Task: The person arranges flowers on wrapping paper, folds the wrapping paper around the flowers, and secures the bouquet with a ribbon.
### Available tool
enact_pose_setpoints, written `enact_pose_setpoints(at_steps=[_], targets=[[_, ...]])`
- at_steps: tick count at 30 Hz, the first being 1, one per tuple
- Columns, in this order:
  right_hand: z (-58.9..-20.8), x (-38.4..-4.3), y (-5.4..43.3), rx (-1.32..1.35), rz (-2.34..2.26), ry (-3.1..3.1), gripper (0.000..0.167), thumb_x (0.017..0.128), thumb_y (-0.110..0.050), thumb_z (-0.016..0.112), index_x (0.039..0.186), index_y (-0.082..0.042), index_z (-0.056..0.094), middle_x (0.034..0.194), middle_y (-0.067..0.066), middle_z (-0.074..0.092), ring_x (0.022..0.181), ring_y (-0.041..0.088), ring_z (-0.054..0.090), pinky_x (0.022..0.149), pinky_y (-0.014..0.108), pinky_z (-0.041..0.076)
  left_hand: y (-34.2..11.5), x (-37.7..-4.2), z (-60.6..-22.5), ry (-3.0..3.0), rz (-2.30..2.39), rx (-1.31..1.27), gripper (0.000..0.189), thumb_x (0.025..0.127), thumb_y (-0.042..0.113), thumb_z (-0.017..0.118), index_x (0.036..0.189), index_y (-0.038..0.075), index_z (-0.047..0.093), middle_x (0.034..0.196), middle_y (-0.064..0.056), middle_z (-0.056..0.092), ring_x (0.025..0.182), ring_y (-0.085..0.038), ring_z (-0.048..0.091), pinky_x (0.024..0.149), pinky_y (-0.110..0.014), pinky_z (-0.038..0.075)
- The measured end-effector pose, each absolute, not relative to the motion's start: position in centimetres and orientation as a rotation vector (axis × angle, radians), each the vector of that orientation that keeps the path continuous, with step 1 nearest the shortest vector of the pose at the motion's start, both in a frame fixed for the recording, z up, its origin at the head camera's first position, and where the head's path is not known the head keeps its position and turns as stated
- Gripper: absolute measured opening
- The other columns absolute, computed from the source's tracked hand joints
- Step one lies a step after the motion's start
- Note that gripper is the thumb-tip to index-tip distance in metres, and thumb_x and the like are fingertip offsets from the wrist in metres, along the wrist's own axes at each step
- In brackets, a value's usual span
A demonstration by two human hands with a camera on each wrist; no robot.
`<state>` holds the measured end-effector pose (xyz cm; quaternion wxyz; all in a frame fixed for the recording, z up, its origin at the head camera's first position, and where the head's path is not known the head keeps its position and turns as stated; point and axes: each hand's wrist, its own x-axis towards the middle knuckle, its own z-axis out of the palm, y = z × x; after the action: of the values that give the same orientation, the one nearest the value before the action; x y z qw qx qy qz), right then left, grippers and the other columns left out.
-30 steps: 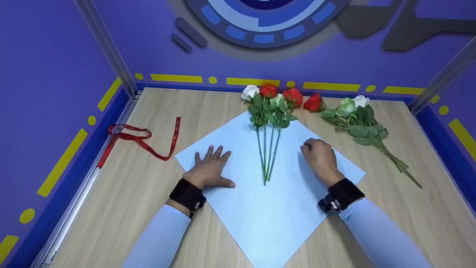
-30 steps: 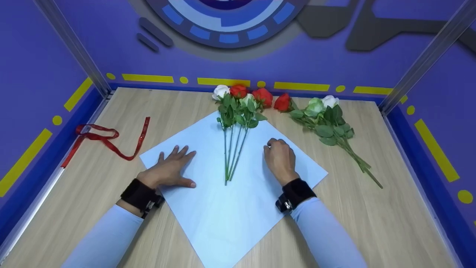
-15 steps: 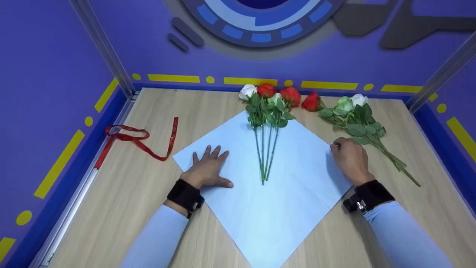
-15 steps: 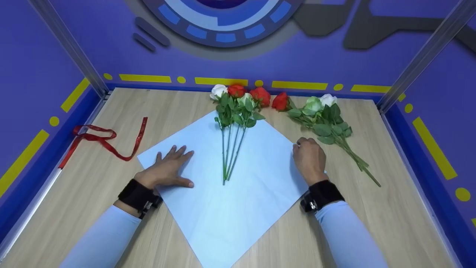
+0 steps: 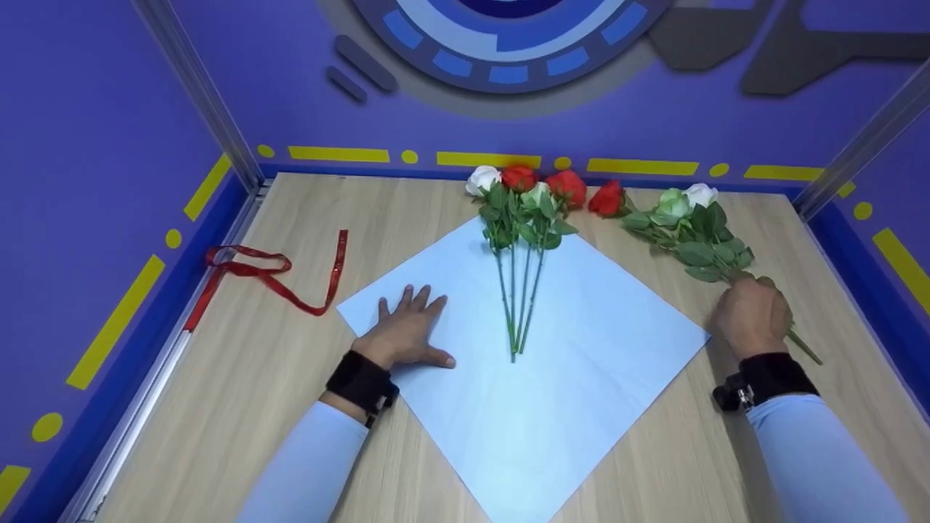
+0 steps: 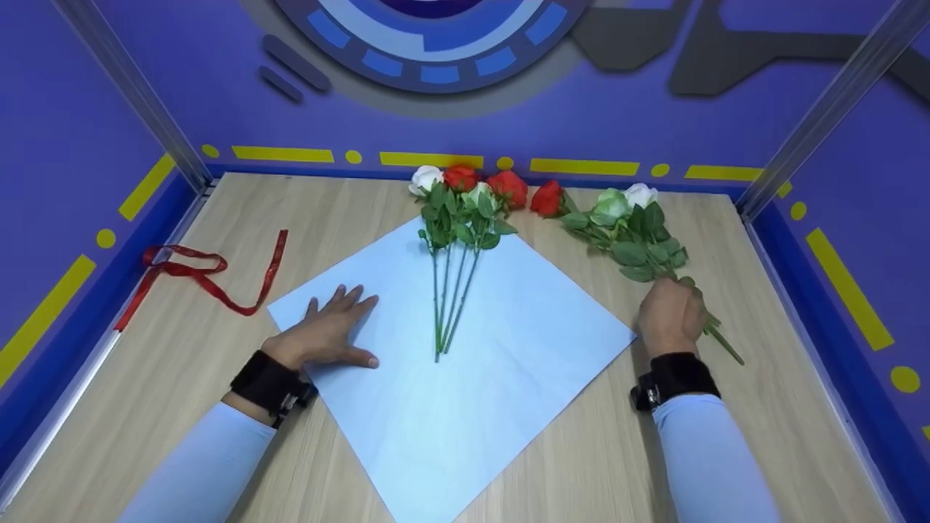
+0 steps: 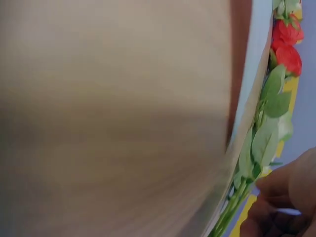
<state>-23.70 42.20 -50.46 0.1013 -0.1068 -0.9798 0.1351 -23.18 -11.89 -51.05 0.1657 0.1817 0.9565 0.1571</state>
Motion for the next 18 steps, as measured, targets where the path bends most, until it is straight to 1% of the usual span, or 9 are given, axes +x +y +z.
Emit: enact_pose_setpoints(at_steps=[4,6,10,12,16,18], targets=[[-50.4,-23.2,43.2,-0.430,0.359,-2.927,0.029,0.092,0.001,0.043,0.102,0.027,0.052,0.097,0.047,0.050,0.088,0.065,0.057,0.060,0.065,0.049,-11.9,-23.1,-51.0,2.721,0.462,0.517,0.114,0.081,0.061,0.086,0.169,0.016,0.028,0.176,-0.018,0.014,0.163,-0.045,0.004,0.123,-0.076,0.004],[-50.3,-23.0,43.5,-0.462,0.338,-2.941,0.032,0.092,0.001,0.041,0.101,0.030,0.051,0.098,0.051,0.050,0.091,0.067,0.057,0.062,0.067,0.049,-11.9,-23.1,-50.9,2.718,0.459,0.514,0.114,0.081,0.061,0.085,0.169,0.016,0.028,0.176,-0.018,0.014,0.163,-0.045,0.004,0.123,-0.076,0.004],[-50.2,-22.8,43.9,-0.455,0.299,-2.982,0.032,0.091,0.003,0.038,0.097,0.031,0.051,0.096,0.052,0.051,0.091,0.069,0.057,0.063,0.068,0.050,-11.9,-23.2,-50.8,2.720,0.455,0.515,0.113,0.081,0.061,0.085,0.168,0.016,0.029,0.176,-0.019,0.016,0.163,-0.045,0.005,0.123,-0.077,0.005],[-50.2,-22.7,44.0,-0.448,0.301,-2.992,0.034,0.092,0.003,0.037,0.102,0.033,0.049,0.096,0.052,0.051,0.091,0.069,0.057,0.064,0.068,0.050,-11.9,-23.2,-50.8,2.721,0.450,0.512,0.114,0.080,0.062,0.086,0.168,0.017,0.030,0.176,-0.018,0.016,0.163,-0.045,0.006,0.122,-0.077,0.005],[-50.1,-22.7,44.2,-0.480,0.314,-3.017,0.042,0.094,0.002,0.035,0.117,0.036,0.042,0.100,0.052,0.049,0.094,0.070,0.056,0.066,0.068,0.051,-11.9,-23.3,-50.8,2.722,0.447,0.513,0.114,0.080,0.062,0.085,0.168,0.016,0.030,0.176,-0.018,0.016,0.163,-0.045,0.006,0.122,-0.077,0.005],[-50.1,-22.6,44.3,-0.503,0.313,-3.036,0.044,0.094,0.001,0.035,0.119,0.037,0.041,0.101,0.052,0.048,0.096,0.070,0.056,0.067,0.068,0.051,-11.9,-23.3,-50.9,2.720,0.445,0.513,0.114,0.081,0.062,0.085,0.168,0.016,0.029,0.176,-0.018,0.016,0.163,-0.045,0.006,0.123,-0.076,0.004]])
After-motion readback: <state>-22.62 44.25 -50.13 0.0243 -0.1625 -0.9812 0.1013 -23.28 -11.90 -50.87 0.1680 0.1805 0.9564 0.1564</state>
